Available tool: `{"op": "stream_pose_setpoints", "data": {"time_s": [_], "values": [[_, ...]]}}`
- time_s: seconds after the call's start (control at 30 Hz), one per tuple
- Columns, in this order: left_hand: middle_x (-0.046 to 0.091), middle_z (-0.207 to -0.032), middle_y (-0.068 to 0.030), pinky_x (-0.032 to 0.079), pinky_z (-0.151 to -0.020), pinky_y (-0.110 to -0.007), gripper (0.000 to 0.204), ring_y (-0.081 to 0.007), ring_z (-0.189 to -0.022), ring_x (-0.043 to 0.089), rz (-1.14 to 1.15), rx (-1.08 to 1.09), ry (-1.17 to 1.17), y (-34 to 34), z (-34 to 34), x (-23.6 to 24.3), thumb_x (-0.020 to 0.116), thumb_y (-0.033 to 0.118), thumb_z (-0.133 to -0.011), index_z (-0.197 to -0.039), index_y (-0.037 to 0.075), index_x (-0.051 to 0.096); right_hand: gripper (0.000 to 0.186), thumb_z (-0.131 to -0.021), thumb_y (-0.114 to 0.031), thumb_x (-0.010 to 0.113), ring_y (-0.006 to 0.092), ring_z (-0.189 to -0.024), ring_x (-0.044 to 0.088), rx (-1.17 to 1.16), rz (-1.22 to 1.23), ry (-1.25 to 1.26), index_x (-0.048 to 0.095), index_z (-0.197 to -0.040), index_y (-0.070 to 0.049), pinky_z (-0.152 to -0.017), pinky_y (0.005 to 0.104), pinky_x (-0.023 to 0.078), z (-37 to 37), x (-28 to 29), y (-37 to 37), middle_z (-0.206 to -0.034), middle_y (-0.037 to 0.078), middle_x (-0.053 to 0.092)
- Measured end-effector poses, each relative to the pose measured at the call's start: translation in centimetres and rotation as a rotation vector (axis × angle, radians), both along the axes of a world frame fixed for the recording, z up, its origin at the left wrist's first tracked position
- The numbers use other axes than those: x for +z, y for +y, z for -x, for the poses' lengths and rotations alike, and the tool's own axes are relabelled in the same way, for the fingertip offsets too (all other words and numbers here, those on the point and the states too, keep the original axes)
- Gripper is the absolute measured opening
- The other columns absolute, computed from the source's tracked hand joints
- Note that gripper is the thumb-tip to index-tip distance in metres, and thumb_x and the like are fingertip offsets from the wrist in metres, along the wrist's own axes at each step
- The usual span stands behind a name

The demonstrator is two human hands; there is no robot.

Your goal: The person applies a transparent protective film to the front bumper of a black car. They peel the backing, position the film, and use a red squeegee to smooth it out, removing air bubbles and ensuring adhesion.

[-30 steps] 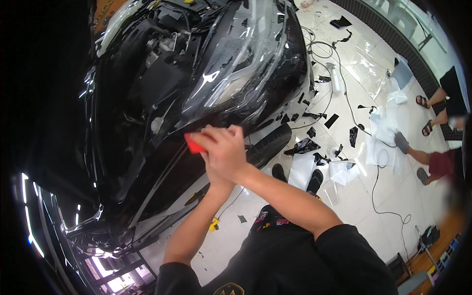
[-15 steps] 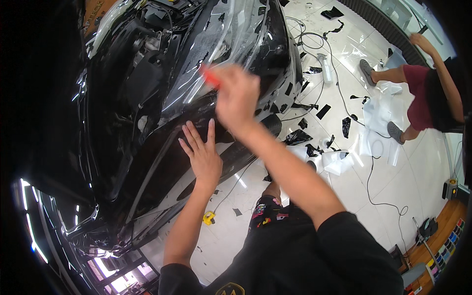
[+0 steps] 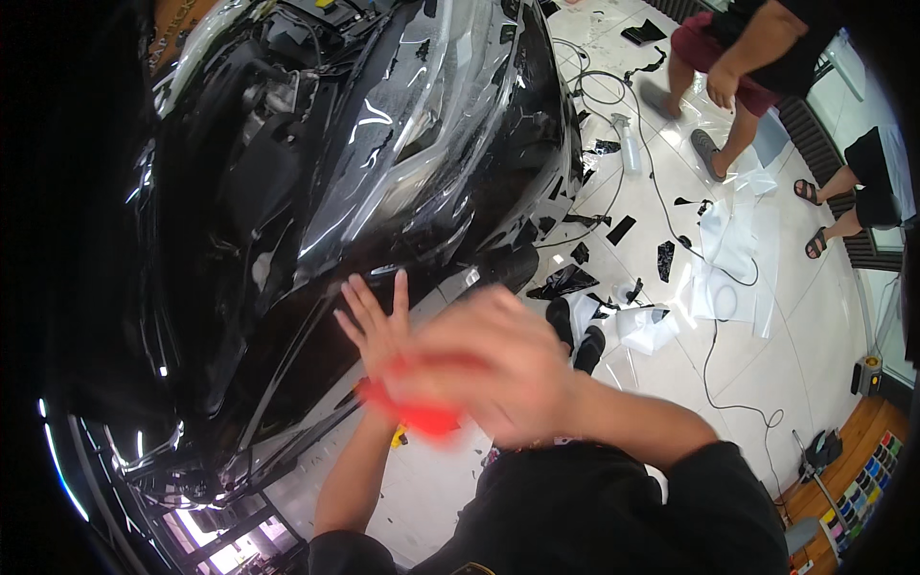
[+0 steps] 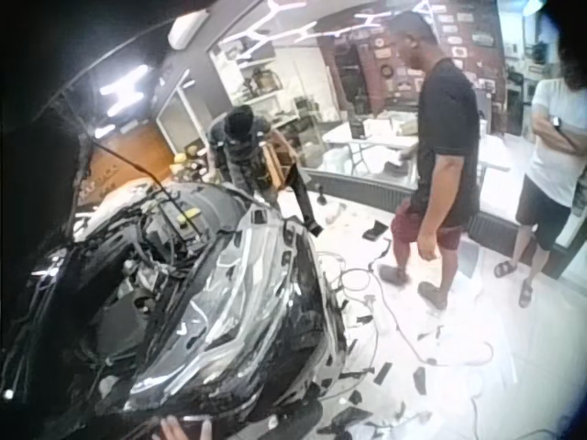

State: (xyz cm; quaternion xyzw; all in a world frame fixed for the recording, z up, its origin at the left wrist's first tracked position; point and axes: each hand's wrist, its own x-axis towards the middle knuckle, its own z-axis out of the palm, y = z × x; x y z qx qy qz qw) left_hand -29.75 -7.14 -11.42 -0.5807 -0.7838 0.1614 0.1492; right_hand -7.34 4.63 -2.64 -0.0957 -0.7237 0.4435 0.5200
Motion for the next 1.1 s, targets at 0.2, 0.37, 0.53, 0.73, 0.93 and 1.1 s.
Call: {"op": "stream_pose_setpoints", "data": {"time_s": [0.2, 0.37, 0.53, 0.73, 0.93, 1.1], "values": [[0.001, -0.168, -0.0423, 0.001, -0.121, -0.072, 0.093, -0.0569, -0.158, -0.001, 0.062, 0.053, -0.216, 1.5, -1.7, 0.7, 0.059, 0.003, -0.08, -0.167, 0.012, 0.029, 0.033, -0.081, -0.015, 0.074, 0.0299, -0.094, 0.073, -0.112, -0.093, 0.062, 0.079, -0.113, -0.012, -0.078, 0.0398, 0.059, -5.3, 3.9, 1.7, -0.108, 0.011, 0.074], [-0.003, -0.166, -0.0448, -0.002, -0.12, -0.073, 0.093, -0.0606, -0.156, -0.005, 0.076, 0.134, -0.263, 0.8, -1.3, 0.4, 0.062, 0.004, -0.078, -0.165, 0.007, 0.03, 0.027, -0.083, -0.015, 0.075, 0.0334, -0.095, 0.074, -0.077, -0.113, -0.025, 0.077, -0.109, -0.006, -0.078, 0.0443, 0.061, -5.4, 5.0, 4.7, -0.109, 0.015, 0.075], [-0.002, -0.167, -0.0433, -0.003, -0.121, -0.073, 0.092, -0.0599, -0.157, -0.004, 0.112, 0.186, -0.337, 1.8, -2.2, 1.4, 0.065, 0.009, -0.078, -0.164, 0.005, 0.031, 0.018, -0.09, -0.015, 0.075, 0.0247, -0.094, 0.075, 0.184, 0.048, -0.275, 0.08, -0.107, -0.013, -0.083, 0.0389, 0.06, -7.3, 9.1, 10.3, -0.109, 0.008, 0.077], [-0.002, -0.17, -0.0382, -0.001, -0.123, -0.07, 0.102, -0.0541, -0.159, -0.003, 0.166, 0.403, -0.458, 0.4, -5.7, 3.0, 0.068, 0.009, -0.075, -0.166, 0.003, 0.024, 0.028, -0.085, -0.008, 0.082, 0.0252, -0.084, 0.072, -0.116, 0.282, -0.63, 0.075, -0.112, -0.002, -0.077, 0.0343, 0.057, -12.0, -3.8, 20.9, -0.098, 0.012, 0.075], [-0.003, -0.171, -0.036, 0.007, -0.124, -0.069, 0.111, -0.0512, -0.161, -0.002, -0.103, 0.801, -0.491, 4.1, -13.0, 0.2, 0.07, 0.012, -0.076, -0.168, -0.001, 0.009, 0.017, -0.094, -0.005, 0.073, 0.0184, -0.078, 0.071, -0.075, 0.446, -0.866, 0.076, -0.11, 0.0, -0.072, 0.0304, 0.055, -20.7, -8.8, 37.2, -0.095, 0.012, 0.076], [0.003, -0.173, -0.0309, 0.016, -0.128, -0.058, 0.103, -0.0477, -0.161, 0.01, -0.446, 1.113, -0.588, 13.1, -17.9, -3.7, 0.072, 0.015, -0.087, -0.167, -0.001, 0.009, 0.021, -0.095, -0.011, 0.072, 0.0276, -0.077, 0.072, 0.014, 0.087, -0.897, 0.074, -0.113, -0.001, -0.074, 0.0358, 0.057, -17.5, -12.5, 56.5, -0.099, 0.016, 0.076]]}}
